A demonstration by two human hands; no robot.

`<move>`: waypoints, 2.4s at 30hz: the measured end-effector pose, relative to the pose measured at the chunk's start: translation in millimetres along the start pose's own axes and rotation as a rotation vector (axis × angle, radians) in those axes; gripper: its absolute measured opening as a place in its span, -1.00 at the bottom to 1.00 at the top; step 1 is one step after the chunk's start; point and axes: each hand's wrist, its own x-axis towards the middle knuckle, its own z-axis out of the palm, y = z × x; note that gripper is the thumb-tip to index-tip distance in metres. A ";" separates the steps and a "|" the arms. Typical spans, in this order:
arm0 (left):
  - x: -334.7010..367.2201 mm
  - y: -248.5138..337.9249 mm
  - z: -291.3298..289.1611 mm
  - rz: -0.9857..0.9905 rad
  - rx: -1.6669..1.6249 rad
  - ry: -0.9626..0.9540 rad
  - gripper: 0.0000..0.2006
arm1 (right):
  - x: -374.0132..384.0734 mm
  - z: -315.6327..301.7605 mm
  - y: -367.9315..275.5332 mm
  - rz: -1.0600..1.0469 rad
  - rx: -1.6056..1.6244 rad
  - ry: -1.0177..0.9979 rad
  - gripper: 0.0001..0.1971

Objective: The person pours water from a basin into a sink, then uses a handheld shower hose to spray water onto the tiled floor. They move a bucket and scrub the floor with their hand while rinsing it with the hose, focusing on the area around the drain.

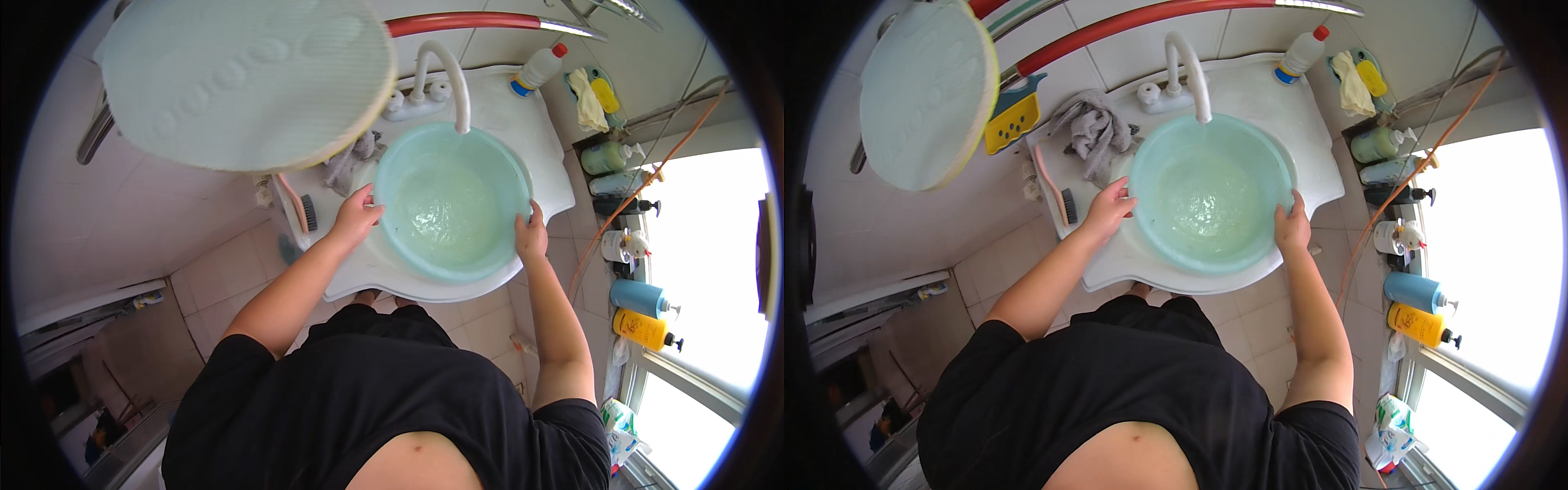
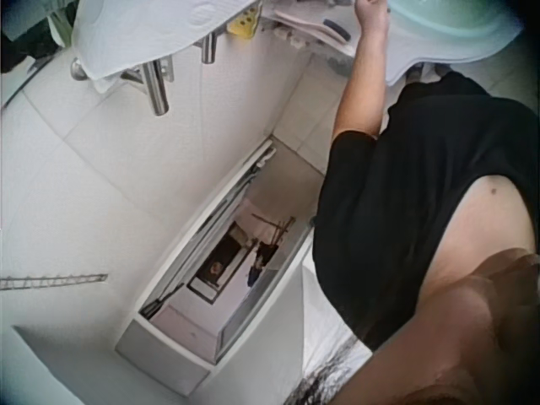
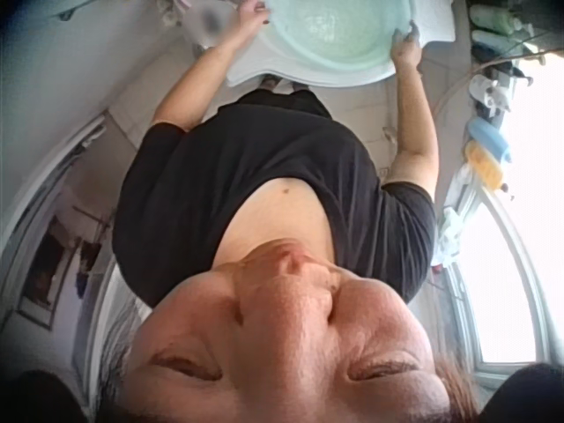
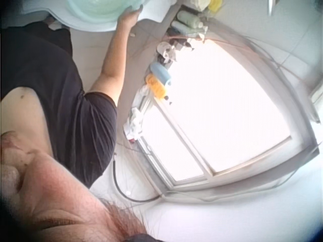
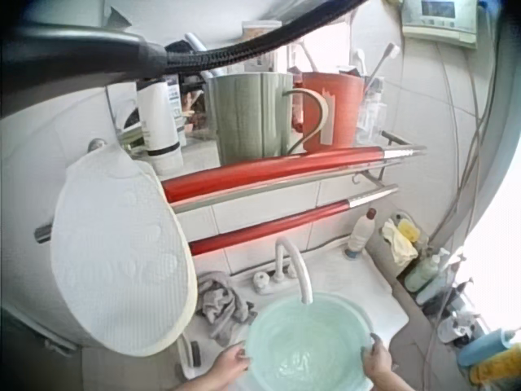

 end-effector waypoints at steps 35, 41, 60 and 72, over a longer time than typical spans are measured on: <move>-76.6 -19.5 84.8 0.265 0.362 -0.629 -0.78 | -491.6 13.9 213.8 0.937 0.088 0.265 -0.75; -136.2 -57.7 174.9 0.291 0.479 -0.910 -0.78 | -692.9 85.3 261.2 1.238 0.433 0.380 -0.66; -258.7 -335.3 327.0 0.577 1.724 -1.366 -0.61 | -1039.7 83.5 291.0 1.595 0.753 0.848 -0.67; -304.1 -373.6 440.8 0.142 1.713 -1.152 -0.62 | -1059.9 -186.8 428.3 1.425 0.773 1.327 -0.66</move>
